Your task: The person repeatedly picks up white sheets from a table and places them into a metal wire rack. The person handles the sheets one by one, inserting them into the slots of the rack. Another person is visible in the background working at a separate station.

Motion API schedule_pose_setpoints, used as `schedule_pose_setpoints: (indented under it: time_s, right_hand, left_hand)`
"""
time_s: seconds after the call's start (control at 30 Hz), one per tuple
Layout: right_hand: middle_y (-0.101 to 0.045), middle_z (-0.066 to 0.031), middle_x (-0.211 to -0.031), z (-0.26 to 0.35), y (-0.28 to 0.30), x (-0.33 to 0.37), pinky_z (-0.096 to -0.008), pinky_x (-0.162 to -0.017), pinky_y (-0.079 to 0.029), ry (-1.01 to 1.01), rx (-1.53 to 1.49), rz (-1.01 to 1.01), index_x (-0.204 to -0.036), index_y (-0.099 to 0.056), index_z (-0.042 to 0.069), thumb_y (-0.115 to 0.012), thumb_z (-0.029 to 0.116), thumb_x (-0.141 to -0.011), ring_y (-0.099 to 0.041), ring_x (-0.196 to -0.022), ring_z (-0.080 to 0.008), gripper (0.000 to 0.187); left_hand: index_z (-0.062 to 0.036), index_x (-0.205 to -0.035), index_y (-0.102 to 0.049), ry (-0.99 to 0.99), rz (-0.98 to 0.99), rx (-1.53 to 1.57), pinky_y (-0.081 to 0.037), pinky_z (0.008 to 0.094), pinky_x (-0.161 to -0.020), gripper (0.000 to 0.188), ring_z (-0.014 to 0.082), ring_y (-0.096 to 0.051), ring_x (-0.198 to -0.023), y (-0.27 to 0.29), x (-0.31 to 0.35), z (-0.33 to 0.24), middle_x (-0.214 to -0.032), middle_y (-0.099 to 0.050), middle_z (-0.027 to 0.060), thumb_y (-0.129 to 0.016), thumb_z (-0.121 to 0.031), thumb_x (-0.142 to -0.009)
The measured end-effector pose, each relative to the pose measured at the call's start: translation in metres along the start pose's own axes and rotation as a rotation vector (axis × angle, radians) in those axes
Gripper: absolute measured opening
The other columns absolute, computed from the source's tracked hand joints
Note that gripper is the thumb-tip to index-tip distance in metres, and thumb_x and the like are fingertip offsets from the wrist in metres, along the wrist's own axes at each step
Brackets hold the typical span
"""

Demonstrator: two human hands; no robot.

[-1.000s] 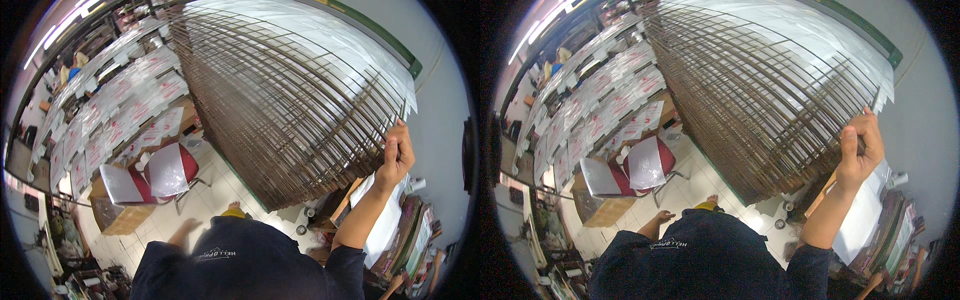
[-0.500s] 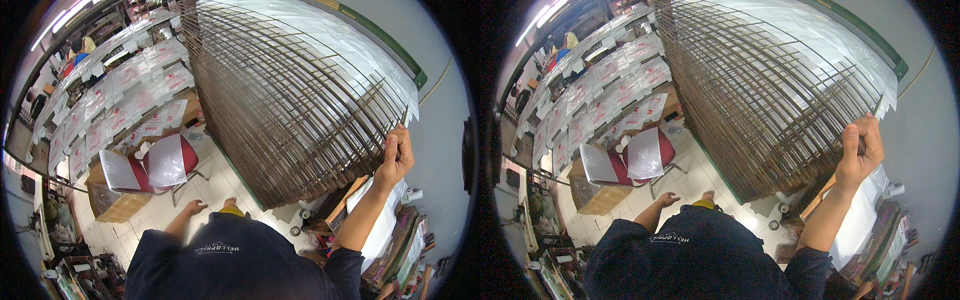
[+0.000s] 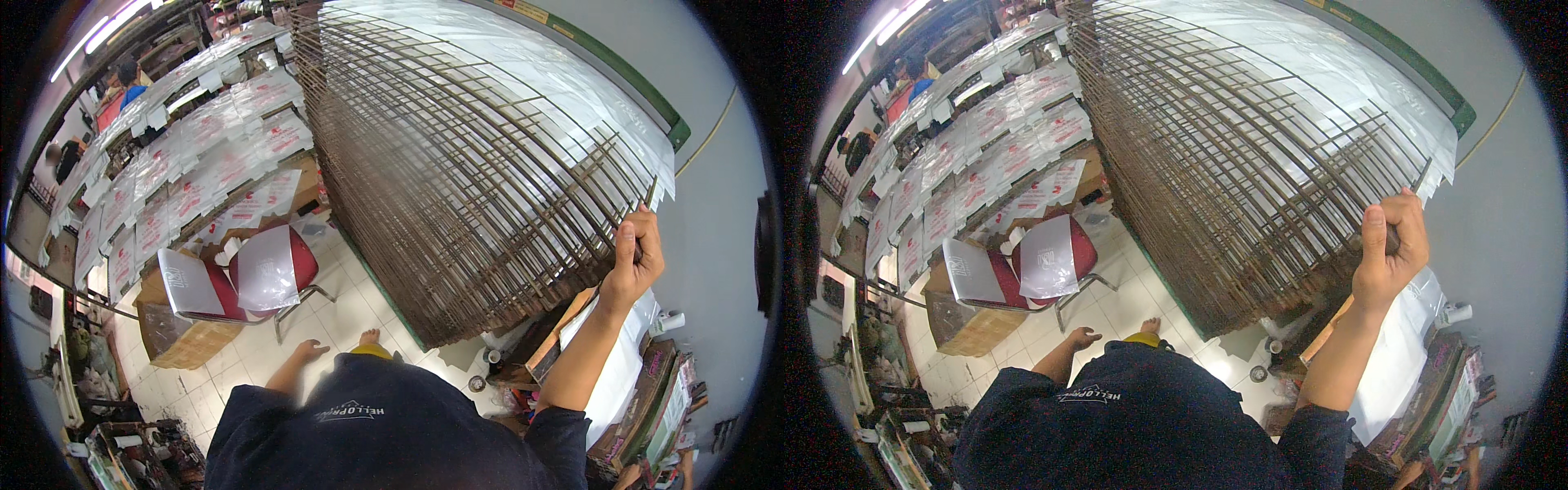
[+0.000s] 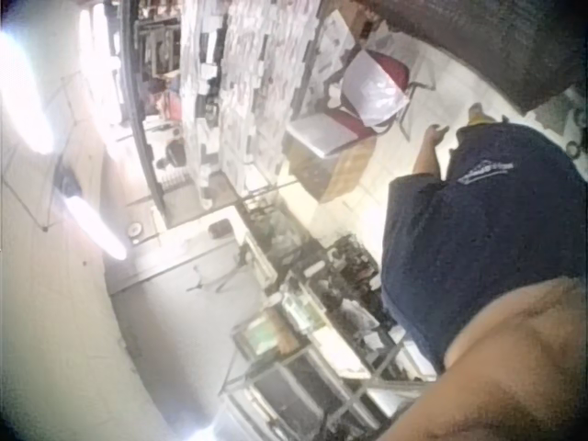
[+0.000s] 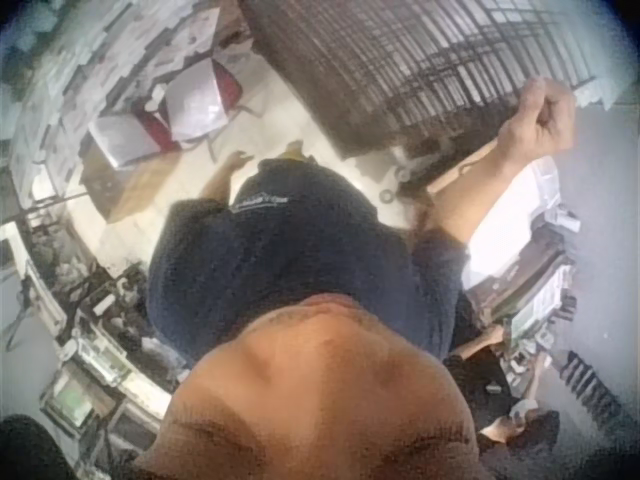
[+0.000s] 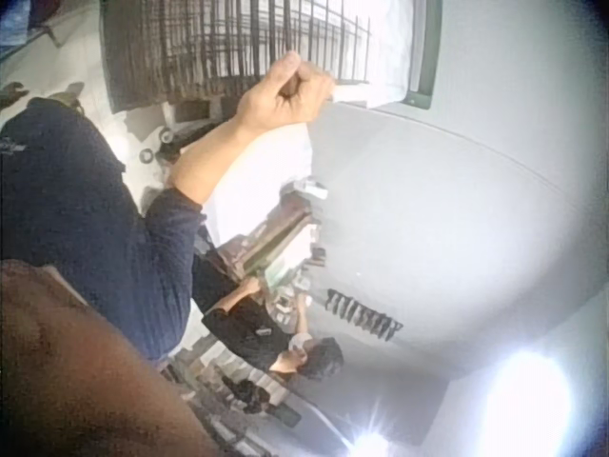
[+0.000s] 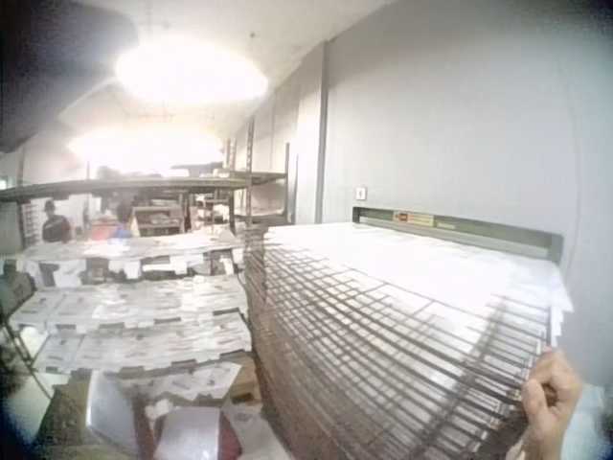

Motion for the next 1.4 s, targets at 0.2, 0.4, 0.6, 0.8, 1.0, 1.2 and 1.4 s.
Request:
schedule_pose_setpoints:
  time_s: [0.2, 0.4, 0.6, 0.8, 1.0, 1.2, 1.4]
  right_hand:
    - [-0.048, -0.0030, -0.063, 0.000, 0.000, 0.000, -0.0440, -0.093, -0.032, 0.010, -0.037, -0.009, -0.064, -0.048, 0.003, -0.055, 0.018, -0.082, -0.044, -0.065, -0.0153, 0.024]
    - [-0.049, -0.0034, -0.062, -0.001, 0.000, -0.001, -0.0432, -0.090, -0.034, 0.019, -0.023, 0.004, -0.064, -0.049, 0.003, -0.055, 0.020, -0.083, -0.046, -0.065, -0.0165, 0.026]
    - [-0.051, -0.0049, -0.063, 0.001, 0.004, -0.003, -0.0417, -0.087, -0.037, 0.040, -0.006, 0.008, -0.064, -0.052, 0.002, -0.060, 0.018, -0.079, -0.048, -0.065, -0.0189, 0.024]
    - [-0.052, -0.0048, -0.063, 0.000, 0.004, -0.003, -0.0428, -0.086, -0.037, 0.048, -0.001, 0.012, -0.064, -0.054, 0.002, -0.065, 0.016, -0.075, -0.049, -0.064, -0.0196, 0.020]
    - [-0.052, -0.0046, -0.061, 0.002, 0.005, -0.004, -0.0410, -0.083, -0.037, 0.062, -0.018, -0.018, -0.062, -0.055, 0.003, -0.067, 0.014, -0.071, -0.048, -0.062, -0.0198, 0.019]
    - [-0.049, -0.0043, -0.058, 0.005, 0.007, -0.006, -0.0381, -0.080, -0.038, 0.073, -0.005, -0.013, -0.062, -0.055, 0.005, -0.068, 0.015, -0.071, -0.046, -0.059, -0.0204, 0.020]
    - [-0.047, -0.0038, -0.057, 0.003, 0.008, -0.005, -0.0323, -0.066, -0.035, 0.093, -0.021, -0.047, -0.059, -0.053, 0.006, -0.070, 0.015, -0.068, -0.042, -0.058, -0.0199, 0.022]
  left_hand:
    - [0.0017, -0.121, -0.050, 0.006, 0.006, -0.001, -0.045, 0.0344, -0.088, 0.076, 0.0279, -0.059, -0.100, -0.010, 0.001, 0.017, -0.104, -0.062, 0.0198, -0.065, -0.054, -0.070]
    - [0.0035, -0.121, -0.049, 0.040, 0.031, 0.132, -0.046, 0.0335, -0.084, 0.076, 0.0256, -0.061, -0.095, -0.017, -0.016, 0.028, -0.101, -0.063, 0.0197, -0.066, -0.051, -0.071]
    - [0.0034, -0.121, -0.049, -0.035, 0.030, 0.070, -0.048, 0.0332, -0.078, 0.075, 0.0240, -0.062, -0.087, -0.016, -0.029, 0.015, -0.093, -0.065, 0.0171, -0.065, -0.052, -0.072]
    - [0.0047, -0.120, -0.050, -0.022, 0.043, 0.112, -0.048, 0.0321, -0.076, 0.075, 0.0231, -0.062, -0.086, -0.020, -0.035, 0.025, -0.090, -0.065, 0.0172, -0.068, -0.049, -0.072]
    - [0.0033, -0.121, -0.049, -0.038, 0.053, -0.030, -0.047, 0.0324, -0.077, 0.077, 0.0216, -0.061, -0.086, -0.018, -0.047, 0.030, -0.091, -0.066, 0.0147, -0.066, -0.053, -0.072]
    - [0.0092, -0.118, -0.049, -0.048, 0.083, 0.113, -0.047, 0.0317, -0.073, 0.075, 0.0210, -0.062, -0.082, -0.026, -0.063, 0.040, -0.087, -0.065, 0.0152, -0.069, -0.048, -0.073]
    - [0.0062, -0.113, -0.054, -0.136, 0.187, -0.002, -0.045, 0.0284, -0.067, 0.068, 0.0175, -0.059, -0.076, -0.025, -0.064, 0.028, -0.084, -0.065, 0.0112, -0.068, -0.048, -0.074]
Point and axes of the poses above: each hand's wrist, its own x-axis away from the middle knuckle, its own y-axis out of the back of the hand, z = x × y, the point moved 6 cm from there along -x, towards the middle knuckle
